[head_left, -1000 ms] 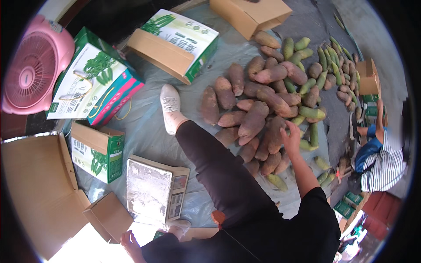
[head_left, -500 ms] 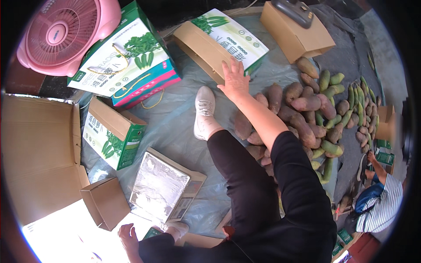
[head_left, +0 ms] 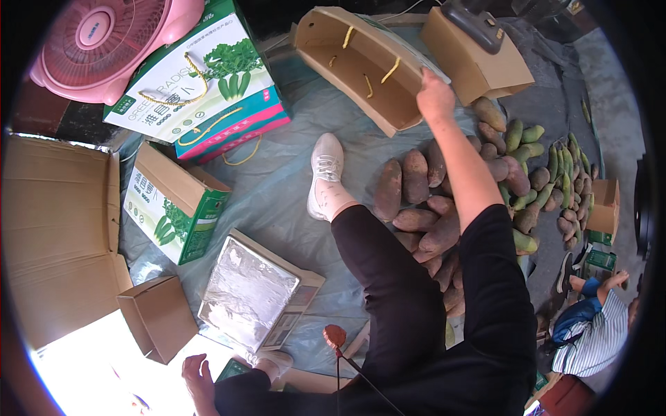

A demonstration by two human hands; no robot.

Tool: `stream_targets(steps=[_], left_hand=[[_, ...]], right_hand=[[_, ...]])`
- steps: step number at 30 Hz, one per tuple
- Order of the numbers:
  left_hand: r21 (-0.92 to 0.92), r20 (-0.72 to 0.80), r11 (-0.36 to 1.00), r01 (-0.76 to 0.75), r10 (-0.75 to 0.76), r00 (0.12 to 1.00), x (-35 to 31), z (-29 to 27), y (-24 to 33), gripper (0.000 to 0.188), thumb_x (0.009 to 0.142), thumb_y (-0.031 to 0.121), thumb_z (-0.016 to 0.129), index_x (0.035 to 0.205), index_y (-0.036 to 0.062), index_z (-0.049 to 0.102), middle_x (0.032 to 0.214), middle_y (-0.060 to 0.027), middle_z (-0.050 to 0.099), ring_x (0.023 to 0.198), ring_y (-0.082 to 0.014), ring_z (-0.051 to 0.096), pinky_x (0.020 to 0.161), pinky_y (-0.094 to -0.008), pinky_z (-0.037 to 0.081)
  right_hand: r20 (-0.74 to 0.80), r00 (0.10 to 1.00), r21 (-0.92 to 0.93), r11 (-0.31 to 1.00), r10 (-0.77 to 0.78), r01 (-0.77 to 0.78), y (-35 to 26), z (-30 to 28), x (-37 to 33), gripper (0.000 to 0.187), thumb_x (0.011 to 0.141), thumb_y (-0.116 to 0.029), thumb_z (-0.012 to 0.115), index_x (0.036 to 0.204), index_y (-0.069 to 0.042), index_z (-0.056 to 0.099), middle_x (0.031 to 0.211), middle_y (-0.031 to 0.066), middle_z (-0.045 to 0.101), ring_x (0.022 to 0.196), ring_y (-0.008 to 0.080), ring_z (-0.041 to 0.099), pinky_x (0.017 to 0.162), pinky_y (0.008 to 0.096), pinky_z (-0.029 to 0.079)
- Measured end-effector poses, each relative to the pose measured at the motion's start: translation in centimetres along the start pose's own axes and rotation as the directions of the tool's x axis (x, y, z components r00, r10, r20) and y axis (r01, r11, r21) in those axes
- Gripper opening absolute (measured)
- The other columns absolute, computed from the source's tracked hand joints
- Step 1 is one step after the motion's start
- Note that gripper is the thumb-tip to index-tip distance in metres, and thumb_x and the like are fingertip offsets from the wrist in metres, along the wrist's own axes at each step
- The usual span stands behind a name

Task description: Sorting and weighing root vegetables (sweet potatoes) into bags and boxes.

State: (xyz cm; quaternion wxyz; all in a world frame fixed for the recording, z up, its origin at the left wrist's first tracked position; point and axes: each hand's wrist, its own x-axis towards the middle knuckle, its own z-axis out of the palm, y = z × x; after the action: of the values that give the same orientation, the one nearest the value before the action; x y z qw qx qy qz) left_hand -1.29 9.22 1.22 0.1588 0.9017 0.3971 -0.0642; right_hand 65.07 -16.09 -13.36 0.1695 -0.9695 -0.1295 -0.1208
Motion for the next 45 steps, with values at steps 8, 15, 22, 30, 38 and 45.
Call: stream_targets(steps=[8,15,22,30,38,45], left_hand=[[0.033,-0.012,0.999,-0.041,0.042,0.999,-1.0,-0.7,0.7,0.016,0.076,0.000,0.056,0.091,-0.0006,0.063,0.088,-0.0156,0.061,0.085,-0.0338,0.056,0.077,-0.0416,0.045],[0.062,-0.079,0.993,-0.104,0.109,0.991,-2.3,-2.3,1.4,0.019,0.078,0.001,0.057,0.096,0.0010,0.061,0.094,-0.0167,0.060,0.089,-0.0367,0.056,0.080,-0.0439,0.044],[0.103,-0.207,0.988,-0.116,0.135,0.969,-5.4,-4.1,1.0,0.028,0.079,-0.002,0.057,0.107,0.0014,0.059,0.105,-0.0163,0.059,0.098,-0.0360,0.055,0.085,-0.0424,0.043],[0.331,-0.436,0.893,-0.306,0.432,0.789,-8.1,-8.5,8.7,0.055,0.076,0.010,0.069,0.128,0.0111,0.049,0.130,-0.0105,0.046,0.123,-0.0323,0.042,0.101,-0.0453,0.035],[0.462,-0.214,0.839,-0.287,0.420,0.882,-8.6,-7.0,7.6,0.056,0.068,0.017,0.072,0.121,0.0138,0.055,0.110,-0.0073,0.059,0.106,-0.0272,0.054,0.095,-0.0428,0.041],[0.162,-0.166,0.963,-0.215,0.242,0.956,-9.2,-3.3,3.8,0.017,0.074,0.005,0.063,0.090,0.0087,0.067,0.088,-0.0091,0.065,0.083,-0.0277,0.063,0.071,-0.0368,0.050]], right_hand=[[-0.106,0.993,0.156,0.987,0.060,-0.043,4.9,-8.9,0.7,0.027,0.085,-0.017,0.050,0.108,-0.012,0.063,0.095,0.0217,0.063,0.094,0.0396,0.059,0.082,0.0457,0.047],[-0.190,0.981,0.316,0.949,0.046,0.017,10.9,-18.9,-2.6,0.038,0.088,-0.024,0.059,0.120,-0.003,0.058,0.116,0.0174,0.061,0.109,0.0252,0.058,0.092,0.0340,0.043],[-0.152,0.987,0.551,0.825,-0.049,0.126,5.2,-31.0,-7.9,0.032,0.092,-0.017,0.056,0.121,-0.003,0.058,0.108,0.0030,0.063,0.097,0.0066,0.055,0.087,0.0222,0.042],[-0.104,0.823,0.649,0.589,-0.558,0.482,-9.2,-31.7,-14.5,0.027,0.086,-0.016,0.059,0.107,0.001,0.060,0.095,0.0108,0.065,0.088,0.0156,0.062,0.078,0.0290,0.048],[0.054,0.497,0.786,0.344,-0.866,0.513,-20.6,-25.5,-23.1,0.027,0.086,-0.012,0.054,0.111,-0.007,0.063,0.101,0.0150,0.065,0.094,0.0268,0.063,0.082,0.0339,0.047],[0.016,0.524,0.736,0.364,-0.852,0.571,-23.1,-21.0,-25.6,0.035,0.086,-0.022,0.058,0.119,-0.010,0.058,0.105,0.0151,0.064,0.096,0.0294,0.061,0.084,0.0359,0.047]])
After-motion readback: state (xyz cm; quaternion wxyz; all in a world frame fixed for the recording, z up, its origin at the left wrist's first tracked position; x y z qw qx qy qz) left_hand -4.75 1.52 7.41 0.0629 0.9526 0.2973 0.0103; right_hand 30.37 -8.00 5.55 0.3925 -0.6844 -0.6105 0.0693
